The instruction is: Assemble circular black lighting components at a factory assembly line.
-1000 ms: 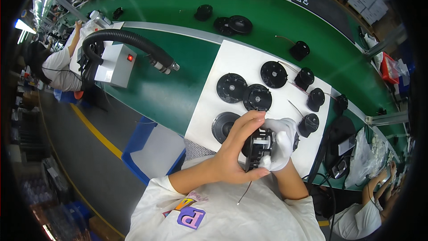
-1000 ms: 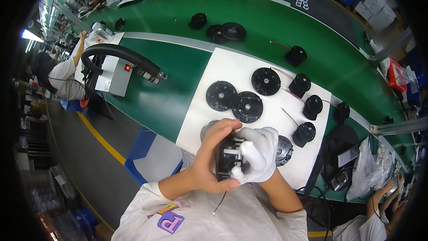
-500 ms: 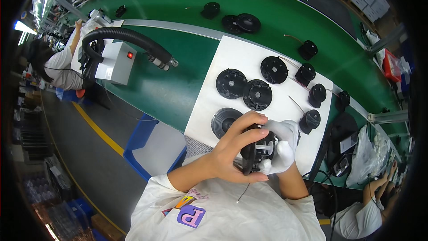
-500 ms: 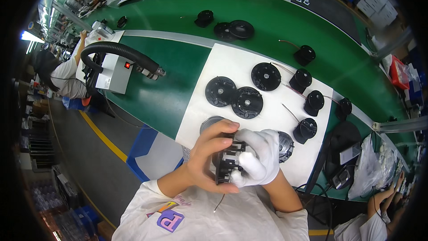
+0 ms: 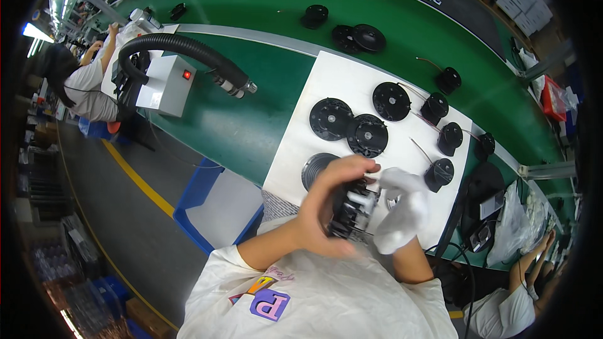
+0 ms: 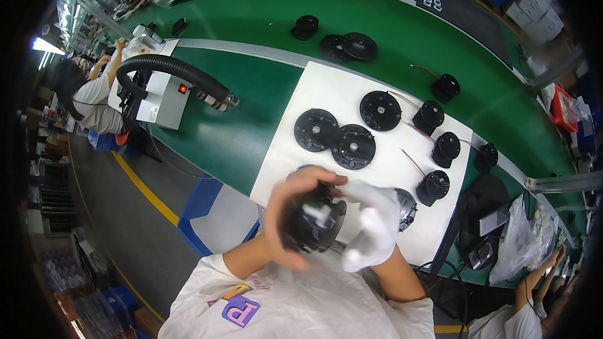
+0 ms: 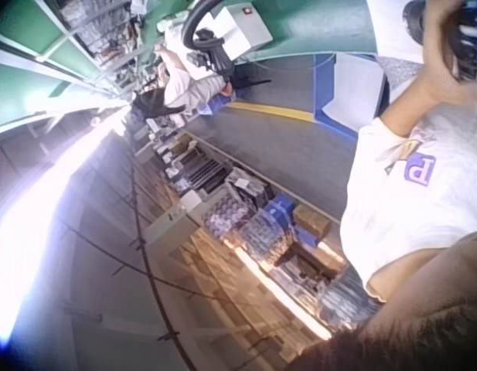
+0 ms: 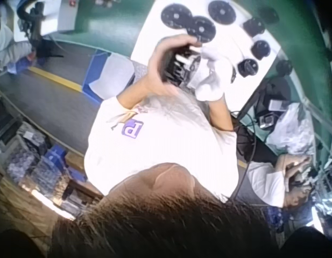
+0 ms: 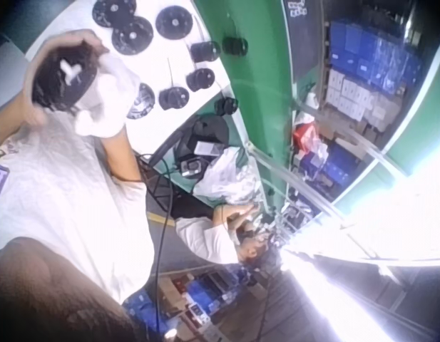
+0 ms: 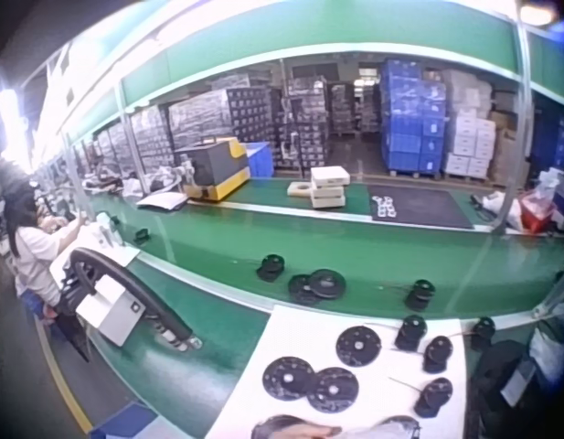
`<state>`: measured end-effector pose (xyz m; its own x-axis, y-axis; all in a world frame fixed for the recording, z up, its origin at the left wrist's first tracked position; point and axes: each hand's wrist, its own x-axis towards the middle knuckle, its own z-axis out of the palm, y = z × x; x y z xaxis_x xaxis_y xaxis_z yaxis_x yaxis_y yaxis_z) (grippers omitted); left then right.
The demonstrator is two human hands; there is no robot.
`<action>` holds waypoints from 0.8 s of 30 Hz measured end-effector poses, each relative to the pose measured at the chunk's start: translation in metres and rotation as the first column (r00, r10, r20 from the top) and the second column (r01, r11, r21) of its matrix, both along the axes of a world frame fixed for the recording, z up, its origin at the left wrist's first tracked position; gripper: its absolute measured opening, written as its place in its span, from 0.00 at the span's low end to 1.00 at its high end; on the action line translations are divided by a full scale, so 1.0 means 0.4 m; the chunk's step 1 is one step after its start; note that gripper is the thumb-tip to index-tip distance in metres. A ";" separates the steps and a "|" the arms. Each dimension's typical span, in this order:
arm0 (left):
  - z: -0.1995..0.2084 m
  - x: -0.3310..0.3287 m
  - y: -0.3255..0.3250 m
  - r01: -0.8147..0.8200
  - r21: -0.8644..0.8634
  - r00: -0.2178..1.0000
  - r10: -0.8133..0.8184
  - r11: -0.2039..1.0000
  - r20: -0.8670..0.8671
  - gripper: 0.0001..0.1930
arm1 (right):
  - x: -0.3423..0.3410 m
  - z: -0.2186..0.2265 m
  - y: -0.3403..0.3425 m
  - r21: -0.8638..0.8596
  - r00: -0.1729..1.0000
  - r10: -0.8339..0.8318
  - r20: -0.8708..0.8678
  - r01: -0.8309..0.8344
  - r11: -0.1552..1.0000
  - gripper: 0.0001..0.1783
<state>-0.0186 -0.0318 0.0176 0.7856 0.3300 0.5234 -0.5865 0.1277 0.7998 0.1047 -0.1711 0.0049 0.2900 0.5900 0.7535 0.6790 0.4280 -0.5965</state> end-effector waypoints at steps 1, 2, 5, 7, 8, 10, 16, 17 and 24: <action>0.006 -0.004 -0.003 0.126 -0.378 0.990 -0.142 0.917 -0.015 0.45 | -0.008 -0.010 0.006 0.135 0.992 -0.127 0.000 0.126 0.983 0.38; 0.018 -0.006 -0.004 0.215 -0.698 0.961 -0.277 0.683 0.026 0.42 | -0.015 -0.003 0.007 0.134 0.992 -0.123 -0.001 0.122 0.983 0.38; 0.002 0.001 0.039 0.424 -0.899 0.785 -0.448 -0.113 0.427 0.36 | -0.017 0.022 0.008 0.119 0.940 -0.269 -0.210 0.298 0.947 0.30; -0.019 0.000 0.034 0.406 -0.889 0.780 -0.425 -0.212 0.458 0.35 | -0.026 0.016 0.010 0.091 0.924 -0.303 -0.233 0.331 0.939 0.30; -0.025 0.000 0.033 0.387 -0.868 0.775 -0.400 -0.311 0.489 0.33 | -0.030 0.013 0.012 0.062 0.906 -0.338 -0.254 0.364 0.929 0.30; -0.029 0.002 0.031 0.407 -0.848 0.748 -0.408 -0.340 0.523 0.32 | -0.032 0.009 0.011 0.056 0.914 -0.332 -0.234 0.354 0.934 0.30; -0.034 -0.003 0.034 0.464 -0.798 0.698 -0.396 -0.384 0.596 0.33 | -0.035 0.010 0.022 0.038 0.926 -0.320 -0.199 0.334 0.942 0.28; -0.033 -0.005 0.035 0.466 -0.794 0.690 -0.401 -0.391 0.602 0.34 | -0.035 0.011 0.025 0.051 0.929 -0.316 -0.193 0.331 0.942 0.28; -0.028 -0.014 0.041 0.447 -0.858 0.725 -0.459 -0.255 0.514 0.35 | -0.047 0.027 0.040 0.050 0.941 -0.290 -0.177 0.303 0.952 0.27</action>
